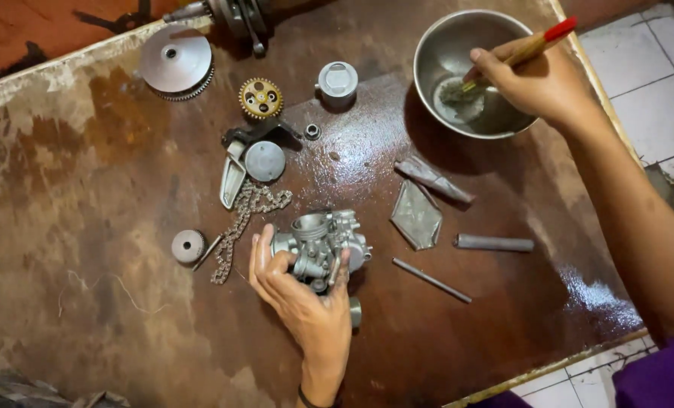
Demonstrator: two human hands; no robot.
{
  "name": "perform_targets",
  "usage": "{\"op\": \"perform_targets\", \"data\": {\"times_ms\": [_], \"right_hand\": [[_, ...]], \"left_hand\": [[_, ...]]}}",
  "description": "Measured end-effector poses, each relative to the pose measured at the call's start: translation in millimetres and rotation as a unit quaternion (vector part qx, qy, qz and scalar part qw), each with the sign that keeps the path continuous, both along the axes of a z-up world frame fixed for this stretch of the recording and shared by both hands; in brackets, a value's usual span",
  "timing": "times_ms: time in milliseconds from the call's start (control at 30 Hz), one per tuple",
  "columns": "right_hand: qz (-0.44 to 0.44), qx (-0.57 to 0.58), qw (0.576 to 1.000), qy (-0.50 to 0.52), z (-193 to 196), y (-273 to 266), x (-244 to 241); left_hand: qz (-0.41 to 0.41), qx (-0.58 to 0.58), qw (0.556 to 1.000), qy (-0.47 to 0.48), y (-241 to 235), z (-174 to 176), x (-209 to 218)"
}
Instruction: Cleaning a motorcycle carburetor using a brush and cleaning fluid on a workbench.
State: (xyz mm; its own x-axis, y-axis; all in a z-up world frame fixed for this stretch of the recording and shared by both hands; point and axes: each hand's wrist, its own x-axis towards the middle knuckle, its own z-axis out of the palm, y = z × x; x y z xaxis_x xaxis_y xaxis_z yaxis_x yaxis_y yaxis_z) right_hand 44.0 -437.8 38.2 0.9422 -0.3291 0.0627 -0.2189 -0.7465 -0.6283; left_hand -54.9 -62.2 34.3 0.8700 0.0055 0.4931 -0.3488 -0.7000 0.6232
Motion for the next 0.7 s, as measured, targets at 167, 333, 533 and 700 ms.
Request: {"op": "perform_targets", "data": {"times_ms": [167,333,533,700], "right_hand": [[0.002,0.095,0.989,-0.115,52.4,30.2,-14.8],[0.171,0.197,0.943,-0.207,75.1,114.5,-47.7],[0.277,0.305,0.908,-0.075,44.1,190.1,-70.6],[0.217,0.444,0.869,-0.010,25.2,180.7,-82.7]], "left_hand": [[-0.008,-0.022,1.000,-0.003,4.5,-5.4,-1.7],[-0.021,-0.062,0.997,0.029,24.9,-9.2,0.1],[-0.102,-0.065,0.992,0.038,37.0,-9.6,9.8],[-0.100,-0.071,0.992,0.029,37.1,-12.7,11.8]]}}
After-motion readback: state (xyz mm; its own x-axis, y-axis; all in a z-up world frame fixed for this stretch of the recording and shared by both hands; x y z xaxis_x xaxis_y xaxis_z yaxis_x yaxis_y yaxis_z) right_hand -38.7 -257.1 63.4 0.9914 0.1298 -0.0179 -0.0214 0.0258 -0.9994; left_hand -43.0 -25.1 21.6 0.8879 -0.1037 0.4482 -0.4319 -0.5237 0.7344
